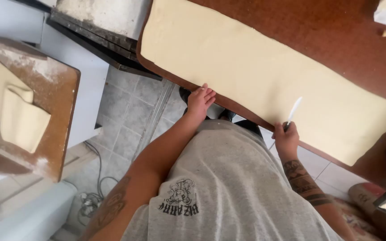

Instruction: The person uses a knife to cut a large sheet of dough into long strips on a wooden table. They then roll each strip into a cylindrical shape by hand and arrange them on the table.

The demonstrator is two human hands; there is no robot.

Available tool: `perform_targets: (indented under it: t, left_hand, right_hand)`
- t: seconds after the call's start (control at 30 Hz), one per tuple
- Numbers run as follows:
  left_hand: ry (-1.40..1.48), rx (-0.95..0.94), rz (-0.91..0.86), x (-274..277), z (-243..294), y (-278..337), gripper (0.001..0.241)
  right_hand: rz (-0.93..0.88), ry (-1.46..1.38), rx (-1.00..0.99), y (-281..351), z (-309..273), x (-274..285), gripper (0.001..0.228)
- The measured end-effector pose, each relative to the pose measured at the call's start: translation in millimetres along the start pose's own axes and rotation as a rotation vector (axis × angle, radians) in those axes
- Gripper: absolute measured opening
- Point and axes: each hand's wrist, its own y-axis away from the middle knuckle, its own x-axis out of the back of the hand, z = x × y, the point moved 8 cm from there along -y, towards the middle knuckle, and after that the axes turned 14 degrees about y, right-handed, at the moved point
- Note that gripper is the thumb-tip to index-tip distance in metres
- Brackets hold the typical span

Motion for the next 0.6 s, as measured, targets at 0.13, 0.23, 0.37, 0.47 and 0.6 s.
perform_targets:
  t: [0.13, 0.23, 0.37, 0.47, 0.6]
  left_hand:
    - [-0.081, 0.026, 0.069, -25, -1, 5, 0.049]
    - [-0.288, -0.069, 0.091, -15, -16, -25, 0.058]
    - [0.068, 0.025, -0.012, -36, -29, -14, 0.061]
    - [0.097, 0.102, -0.049, -69, -29, 22, 0.066]
    - [0.0, 0.165, -0.1, -56, -65, -21, 0.068]
  right_hand:
    - [0.087, -0.088, 0.017, 3, 29, -3, 0.026]
    - [0.051, -0.103, 0.031, 17, 22, -1, 0.027]
    - [0.047, -0.118, 0.058, 24, 13, 2, 0.026]
    - [0.038, -0.111, 0.067, 22, 15, 0, 0.024]
    - [0.014, -0.084, 0.066, 22, 11, 3, 0.025]
